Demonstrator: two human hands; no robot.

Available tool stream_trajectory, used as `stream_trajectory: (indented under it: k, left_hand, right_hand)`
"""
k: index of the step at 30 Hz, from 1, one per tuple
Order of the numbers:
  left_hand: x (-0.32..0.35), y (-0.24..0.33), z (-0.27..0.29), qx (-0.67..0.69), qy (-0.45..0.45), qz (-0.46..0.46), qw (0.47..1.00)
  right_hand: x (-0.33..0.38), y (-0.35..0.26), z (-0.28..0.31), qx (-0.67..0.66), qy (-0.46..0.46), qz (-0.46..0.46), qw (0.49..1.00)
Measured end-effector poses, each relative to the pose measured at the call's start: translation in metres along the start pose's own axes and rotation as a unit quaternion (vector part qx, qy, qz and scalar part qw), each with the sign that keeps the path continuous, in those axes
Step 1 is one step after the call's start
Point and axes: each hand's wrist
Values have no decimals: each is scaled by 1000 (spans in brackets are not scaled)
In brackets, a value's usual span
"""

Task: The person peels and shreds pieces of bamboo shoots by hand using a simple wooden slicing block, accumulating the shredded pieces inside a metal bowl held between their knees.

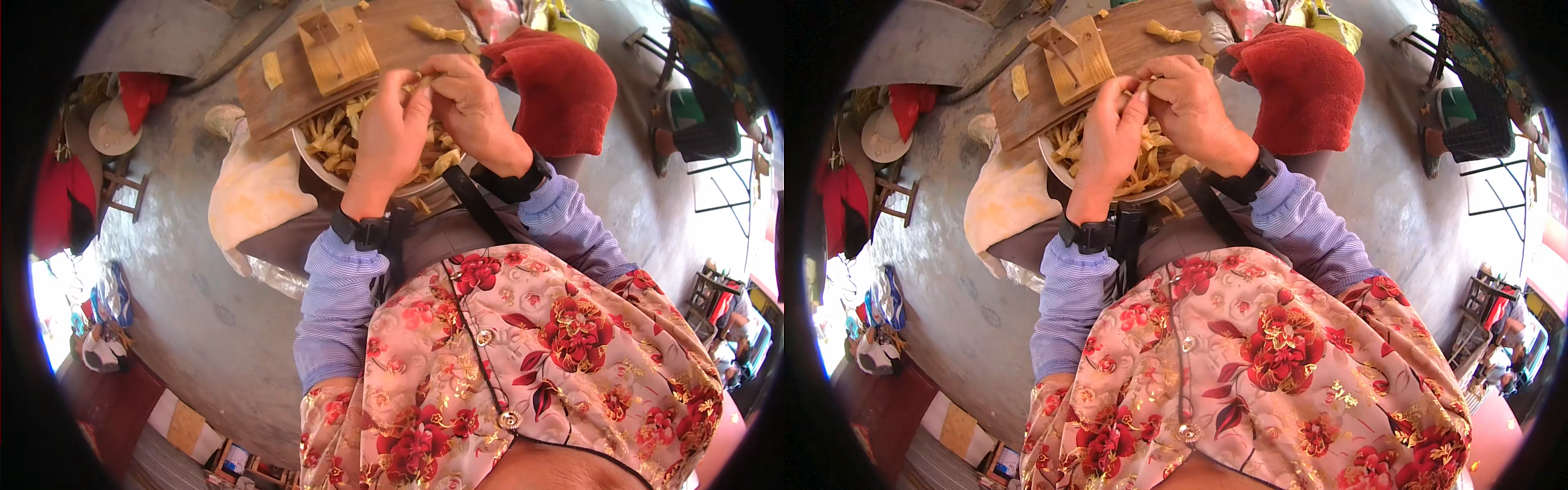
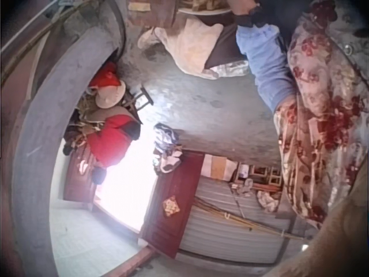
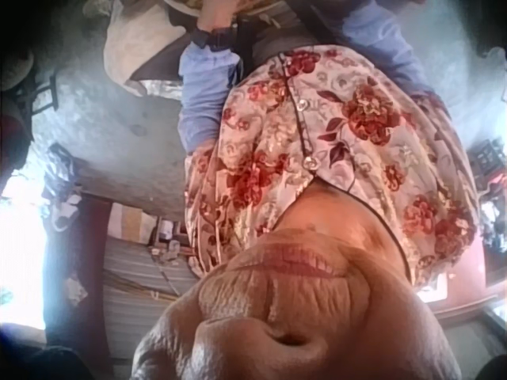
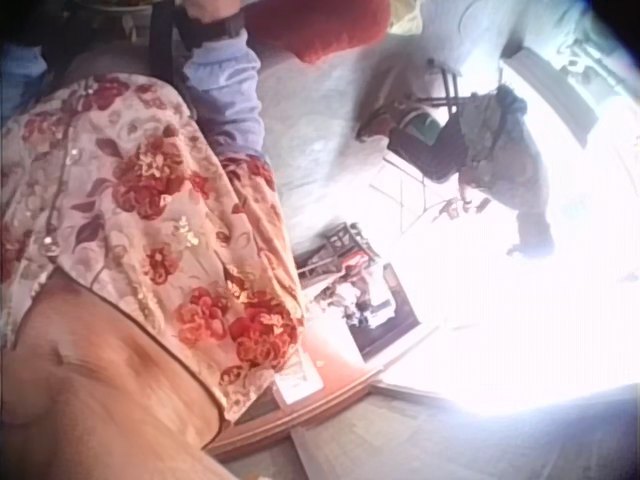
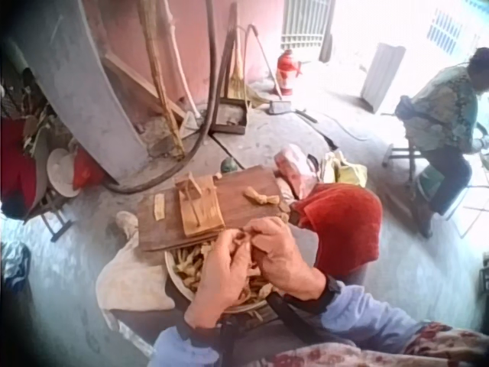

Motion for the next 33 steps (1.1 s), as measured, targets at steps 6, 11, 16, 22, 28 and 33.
stream_trajectory:
  k: [6, 11, 16, 22, 28, 33]
  left_hand:
    - [6, -3, -2, 276, 55, 172, 944]
    - [60, -23, 9, 227, -64, 200, 951]
    - [39, -13, 30, -295, 67, -151, 941]
    - [21, 1, 39, -262, 66, -193, 943]
    - [25, 3, 56, 57, -57, 10, 997]
    - [-7, -19, 78, 113, -65, 62, 990]
  right_hand:
    - [-8, -7, -5, -33, 49, -39, 997]
    - [-13, 37, 8, -223, 101, -265, 933]
    - [-28, 10, 29, -146, -124, -136, 972]
    - [-48, 0, 15, -267, -364, -259, 854]
    - [-57, -7, 31, -347, -381, -370, 773]
    - [-71, 4, 8, -285, -348, -276, 849]
Point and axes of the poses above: each hand's wrist, its own x-axis away from the middle knuckle, its own z-axis out of the back of the hand, y = z × x, and after that the axes turned 3 degrees about -y, right-handed
